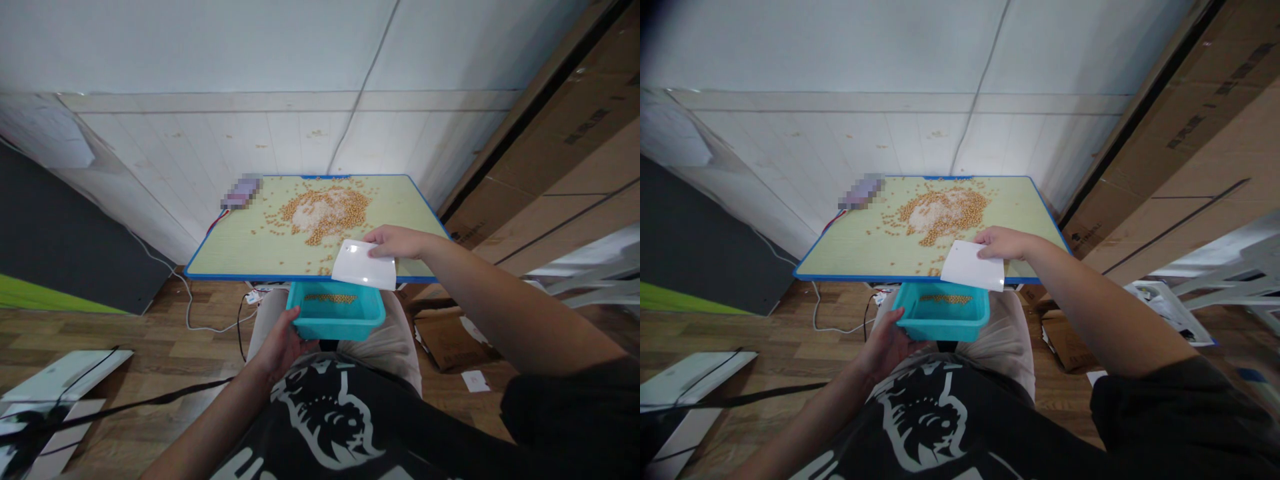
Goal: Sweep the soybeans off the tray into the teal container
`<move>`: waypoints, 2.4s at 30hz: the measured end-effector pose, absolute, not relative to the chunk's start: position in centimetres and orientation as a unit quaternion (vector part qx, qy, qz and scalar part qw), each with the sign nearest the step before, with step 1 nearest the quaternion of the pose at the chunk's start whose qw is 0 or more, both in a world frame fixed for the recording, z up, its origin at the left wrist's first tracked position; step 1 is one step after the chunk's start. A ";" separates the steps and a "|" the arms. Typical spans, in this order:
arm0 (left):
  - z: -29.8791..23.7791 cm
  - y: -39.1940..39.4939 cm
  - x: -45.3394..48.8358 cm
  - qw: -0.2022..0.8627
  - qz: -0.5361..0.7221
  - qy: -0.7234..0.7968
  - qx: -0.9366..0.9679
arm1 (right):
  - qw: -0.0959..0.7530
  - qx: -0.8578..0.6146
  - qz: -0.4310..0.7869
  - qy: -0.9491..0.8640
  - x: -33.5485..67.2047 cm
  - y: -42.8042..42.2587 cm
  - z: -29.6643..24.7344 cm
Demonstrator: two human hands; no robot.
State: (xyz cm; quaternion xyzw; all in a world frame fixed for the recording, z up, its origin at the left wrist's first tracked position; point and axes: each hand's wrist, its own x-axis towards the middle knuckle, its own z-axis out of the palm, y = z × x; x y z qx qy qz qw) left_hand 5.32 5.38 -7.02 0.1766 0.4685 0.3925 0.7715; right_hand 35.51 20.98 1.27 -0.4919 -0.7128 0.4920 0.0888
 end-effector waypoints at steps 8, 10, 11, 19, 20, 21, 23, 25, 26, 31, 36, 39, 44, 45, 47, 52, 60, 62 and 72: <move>-6.8 5.3 5.0 0.764 0.395 0.480 0.172 | 0.138 -0.521 0.515 -0.666 36.4 21.0 2.8; -6.8 5.2 4.7 0.760 0.399 0.484 0.171 | 0.151 -0.539 0.509 -0.654 36.7 21.2 3.2; -6.9 5.2 4.6 0.759 0.401 0.484 0.169 | 0.159 -0.547 0.505 -0.649 36.8 21.3 3.3; -8.0 5.0 2.2 0.750 0.430 0.477 0.157 | 0.211 -0.573 0.466 -0.641 36.4 23.0 2.5; -7.9 5.0 1.9 0.746 0.435 0.481 0.154 | 0.212 -0.571 0.465 -0.643 36.2 23.3 2.3; -7.9 5.0 1.7 0.739 0.440 0.488 0.151 | 0.211 -0.571 0.462 -0.645 36.0 23.5 2.2; -7.7 5.1 1.4 0.726 0.449 0.501 0.143 | 0.207 -0.572 0.452 -0.652 35.5 24.0 2.1; -7.4 5.1 1.1 0.721 0.454 0.505 0.136 | 0.194 -0.570 0.437 -0.668 35.0 24.5 2.3; -7.3 5.1 1.0 0.722 0.454 0.505 0.133 | 0.184 -0.568 0.429 -0.678 34.7 24.7 2.5; -7.0 5.3 0.5 0.731 0.453 0.496 0.121 | 0.135 -0.575 0.353 -0.726 33.6 25.8 3.4; -7.3 5.7 -0.3 0.736 0.456 0.487 0.118 | 0.101 -0.564 0.311 -0.758 32.5 26.6 3.7; -7.4 5.9 -0.7 0.740 0.457 0.482 0.113 | 0.079 -0.554 0.322 -0.763 31.9 26.7 3.8; -7.2 6.0 -0.7 0.742 0.452 0.480 0.121 | 0.067 -0.553 0.349 -0.753 31.0 26.4 3.7; -7.2 6.0 -0.7 0.742 0.451 0.481 0.123 | 0.066 -0.555 0.351 -0.751 30.8 26.3 3.6; -7.1 6.1 -0.6 0.741 0.448 0.483 0.127 | 0.065 -0.559 0.349 -0.749 30.6 26.2 3.4; -6.8 6.1 -0.2 0.737 0.435 0.498 0.137 | 0.054 -0.552 0.348 -0.756 30.3 26.3 3.1; -6.8 6.3 0.0 0.744 0.426 0.490 0.156 | 0.045 -0.548 0.353 -0.757 30.0 25.8 3.0; -6.8 6.4 0.1 0.742 0.423 0.496 0.153 | 0.041 -0.548 0.355 -0.757 30.0 25.7 2.9; -7.1 6.4 0.0 0.745 0.422 0.493 0.155 | 0.040 -0.552 0.351 -0.756 29.9 25.2 2.7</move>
